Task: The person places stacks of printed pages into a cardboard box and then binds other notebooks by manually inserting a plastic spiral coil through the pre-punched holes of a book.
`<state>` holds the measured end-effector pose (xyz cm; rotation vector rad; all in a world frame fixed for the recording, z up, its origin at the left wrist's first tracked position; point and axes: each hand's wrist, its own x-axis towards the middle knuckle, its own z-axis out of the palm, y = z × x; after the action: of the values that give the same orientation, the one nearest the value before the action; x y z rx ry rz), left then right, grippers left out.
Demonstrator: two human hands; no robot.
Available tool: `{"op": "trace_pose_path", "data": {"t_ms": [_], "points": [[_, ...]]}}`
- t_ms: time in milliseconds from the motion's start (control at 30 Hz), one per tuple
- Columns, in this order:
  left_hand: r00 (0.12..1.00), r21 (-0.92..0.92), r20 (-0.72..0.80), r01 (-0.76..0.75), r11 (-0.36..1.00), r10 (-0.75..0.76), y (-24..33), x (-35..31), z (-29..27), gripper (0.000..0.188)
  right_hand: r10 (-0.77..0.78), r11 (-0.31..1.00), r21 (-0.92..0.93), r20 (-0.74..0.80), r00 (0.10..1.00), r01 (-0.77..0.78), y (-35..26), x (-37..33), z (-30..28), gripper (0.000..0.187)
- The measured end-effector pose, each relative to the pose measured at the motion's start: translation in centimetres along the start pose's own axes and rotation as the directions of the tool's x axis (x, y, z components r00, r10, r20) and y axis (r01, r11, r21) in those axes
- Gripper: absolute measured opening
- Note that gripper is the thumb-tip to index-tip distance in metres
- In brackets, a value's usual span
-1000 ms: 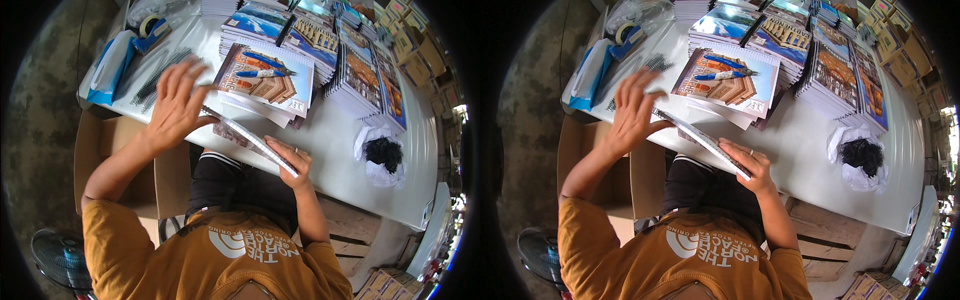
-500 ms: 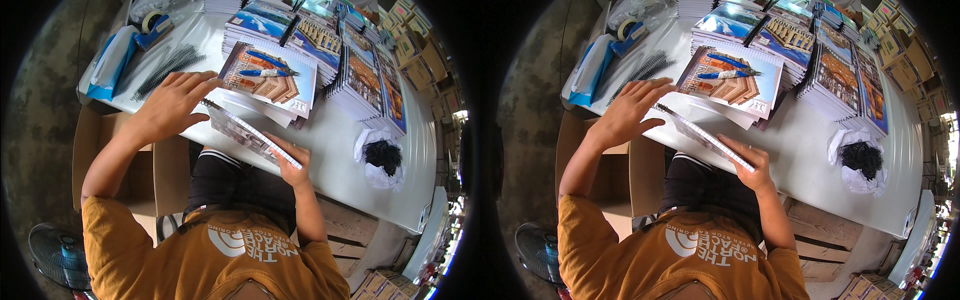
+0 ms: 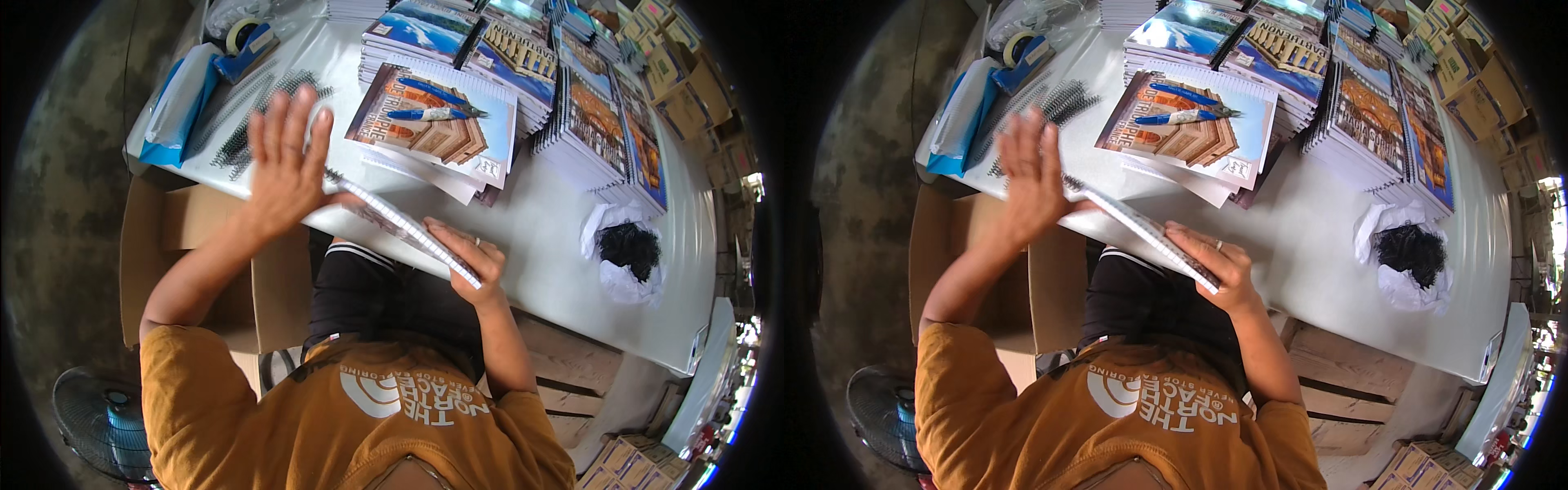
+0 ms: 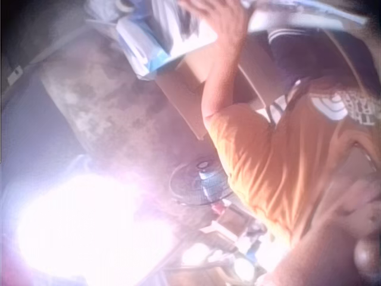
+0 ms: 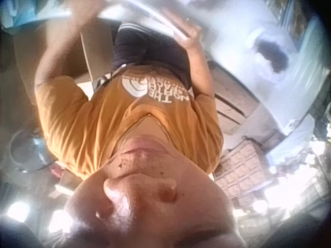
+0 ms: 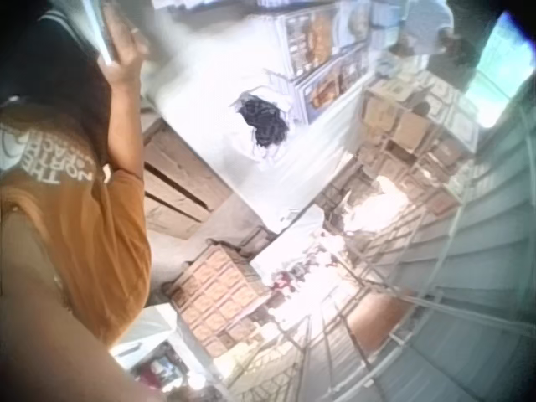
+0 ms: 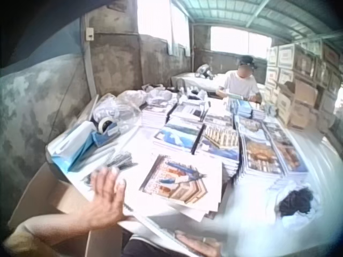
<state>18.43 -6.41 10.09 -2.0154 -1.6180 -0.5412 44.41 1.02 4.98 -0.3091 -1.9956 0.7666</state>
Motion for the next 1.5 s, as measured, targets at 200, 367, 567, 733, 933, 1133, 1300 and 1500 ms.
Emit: {"op": "trace_pose_path", "data": {"t_ms": [200, 367, 567, 733, 933, 1133, 1300, 1500], "points": [[0.918, 0.079, -0.352, -0.166, 0.983, 0.183, -0.5, -2.6, 3.1, 0.109, -0.065, 0.997, 0.044, -0.034, 0.997, 0.067, 0.2, -0.3, 0.7, 0.03], [0.995, -0.044, -0.057, -0.081, 0.996, 0.078, 1.8, -7.7, 6.1, 0.115, -0.099, 0.995, -0.011, -0.038, 0.994, 0.099, 0.4, -0.2, 1.2, 0.031], [0.935, -0.165, -0.279, 0.18, 0.97, -0.221, 0.7, -3.2, 4.5, 0.114, -0.112, 0.994, -0.012, -0.014, 0.994, 0.112, -0.6, -0.4, 2.4, 0.032], [0.907, 0.096, -0.396, -0.114, 0.989, 0.142, 0.7, -4.3, 4.1, 0.119, -0.101, 0.995, -0.016, -0.025, 0.995, 0.1, 0.2, -1.2, 2.3, 0.037], [0.999, -0.183, -0.052, 0.005, 0.983, -0.015, 4.7, -8.0, 6.3, 0.116, -0.125, 0.991, -0.065, -0.106, 0.986, 0.118, -1.5, 1.1, 1.9, 0.026], [0.886, -0.142, -0.443, 0.083, 0.986, -0.138, -0.8, -2.5, 4.9, 0.101, -0.17, 0.985, 0.002, -0.047, 0.984, 0.171, 0.0, 0.3, 1.4, 0.027], [0.89, -0.006, -0.29, -0.369, 0.929, 0.352, 3.9, -2.4, 2.9, 0.11, -0.204, 0.978, -0.054, -0.05, 0.978, 0.202, 0.5, 0.6, 0.5, 0.029], [0.977, -0.286, -0.21, -0.09, 0.954, 0.029, 4.7, -6.4, 6.0, 0.109, -0.216, 0.976, -0.032, -0.015, 0.976, 0.215, -0.1, 0.0, 0.9, 0.026]]}}
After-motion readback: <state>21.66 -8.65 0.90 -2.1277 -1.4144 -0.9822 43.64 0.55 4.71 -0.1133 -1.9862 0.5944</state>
